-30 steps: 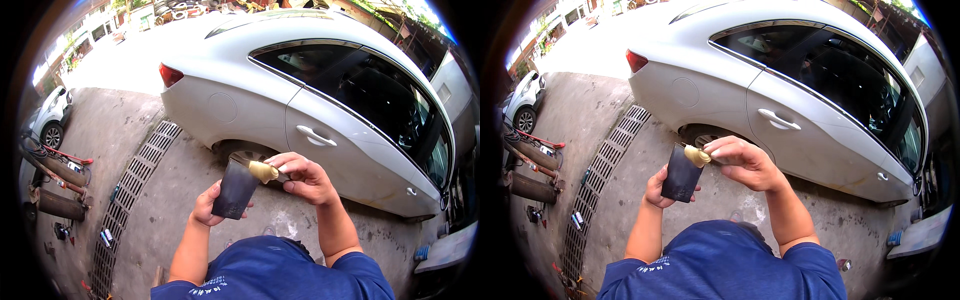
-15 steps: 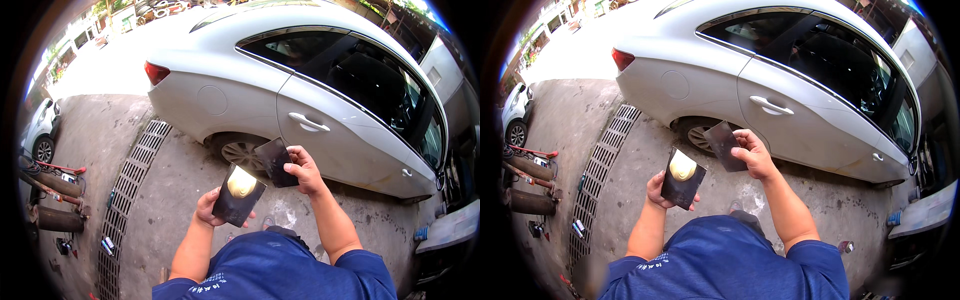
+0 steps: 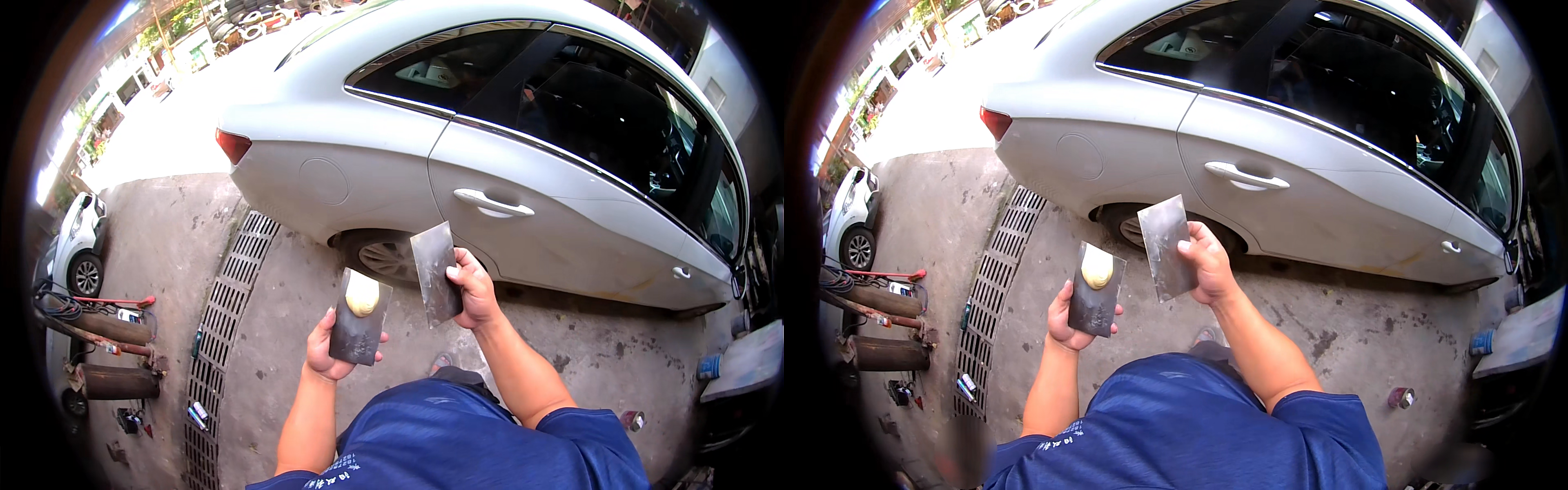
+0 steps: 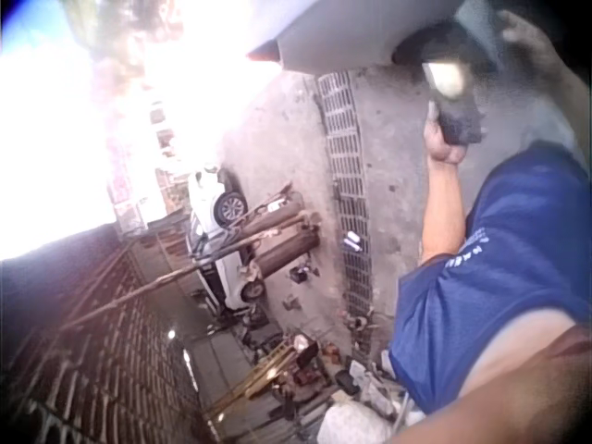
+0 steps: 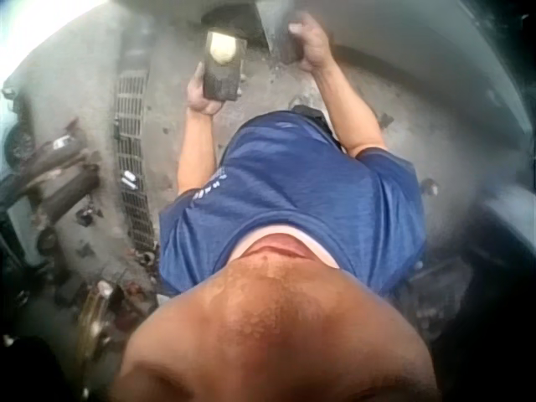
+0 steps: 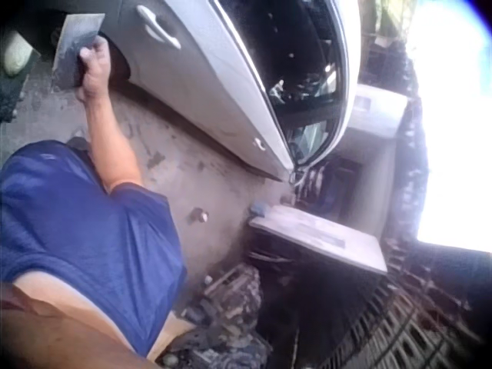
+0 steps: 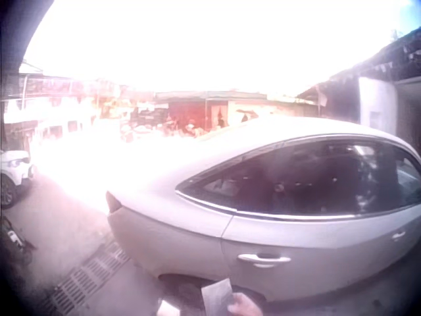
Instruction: The person applies a yellow body filler to the side of a white car using a metal putty knife and a smaller scraper. They spread the filler over a damaged area on the rear door and quarter panel, smoothing it with repeated strokes.
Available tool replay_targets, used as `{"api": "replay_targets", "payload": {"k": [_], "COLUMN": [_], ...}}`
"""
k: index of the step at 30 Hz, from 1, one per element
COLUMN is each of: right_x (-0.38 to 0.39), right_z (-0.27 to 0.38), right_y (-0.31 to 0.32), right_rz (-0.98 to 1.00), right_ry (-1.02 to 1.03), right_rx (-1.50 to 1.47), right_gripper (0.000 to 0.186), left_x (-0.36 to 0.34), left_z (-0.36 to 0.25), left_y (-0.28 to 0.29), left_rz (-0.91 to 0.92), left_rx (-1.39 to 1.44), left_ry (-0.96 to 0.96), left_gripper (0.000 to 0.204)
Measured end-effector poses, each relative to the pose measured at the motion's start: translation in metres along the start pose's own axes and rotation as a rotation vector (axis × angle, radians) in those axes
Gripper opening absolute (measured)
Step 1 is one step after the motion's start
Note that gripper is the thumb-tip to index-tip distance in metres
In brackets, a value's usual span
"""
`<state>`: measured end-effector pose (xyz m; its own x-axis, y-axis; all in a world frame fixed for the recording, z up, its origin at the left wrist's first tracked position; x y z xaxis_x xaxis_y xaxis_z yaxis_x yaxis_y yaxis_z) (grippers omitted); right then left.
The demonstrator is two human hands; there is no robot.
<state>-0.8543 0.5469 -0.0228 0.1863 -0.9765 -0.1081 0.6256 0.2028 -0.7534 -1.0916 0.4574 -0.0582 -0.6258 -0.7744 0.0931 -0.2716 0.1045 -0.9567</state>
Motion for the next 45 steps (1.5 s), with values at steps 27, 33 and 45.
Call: {"api": "replay_targets", "payload": {"k": [27,33,45], "right_x": [-0.057,-0.069,-0.077], "right_z": [-0.028,-0.033,-0.056], "right_y": [0.002,-0.017,-0.017], "right_rz": [0.562,0.107,-0.344], "right_ry": [0.455,0.081,0.273], "right_rx": [1.702,0.478,0.652], "right_gripper": [0.05,0.032,0.031], "left_x": [-0.108,-0.098,-0.107], "left_z": [-0.075,-0.151,-0.183], "left_y": [-0.022,-0.016,-0.012], "left_rz": [-0.421,-0.234,-0.08], "left_rx": [-0.54,-0.355,-0.45], "left_ry": [-0.586,-0.16,0.077], "left_gripper": [0.035,0.036,0.04]}}
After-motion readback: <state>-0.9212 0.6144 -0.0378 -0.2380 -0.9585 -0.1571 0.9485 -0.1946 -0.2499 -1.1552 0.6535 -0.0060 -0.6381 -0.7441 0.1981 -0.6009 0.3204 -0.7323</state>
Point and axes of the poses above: each hand's wrist, its own x-axis away from the middle knuckle, its own y-axis out of the back of the hand, z = x × y, the point moved 2 cm from there along -x, towards the middle knuckle, and after that the axes turned 13 degrees about y, right-handed, at the moved point
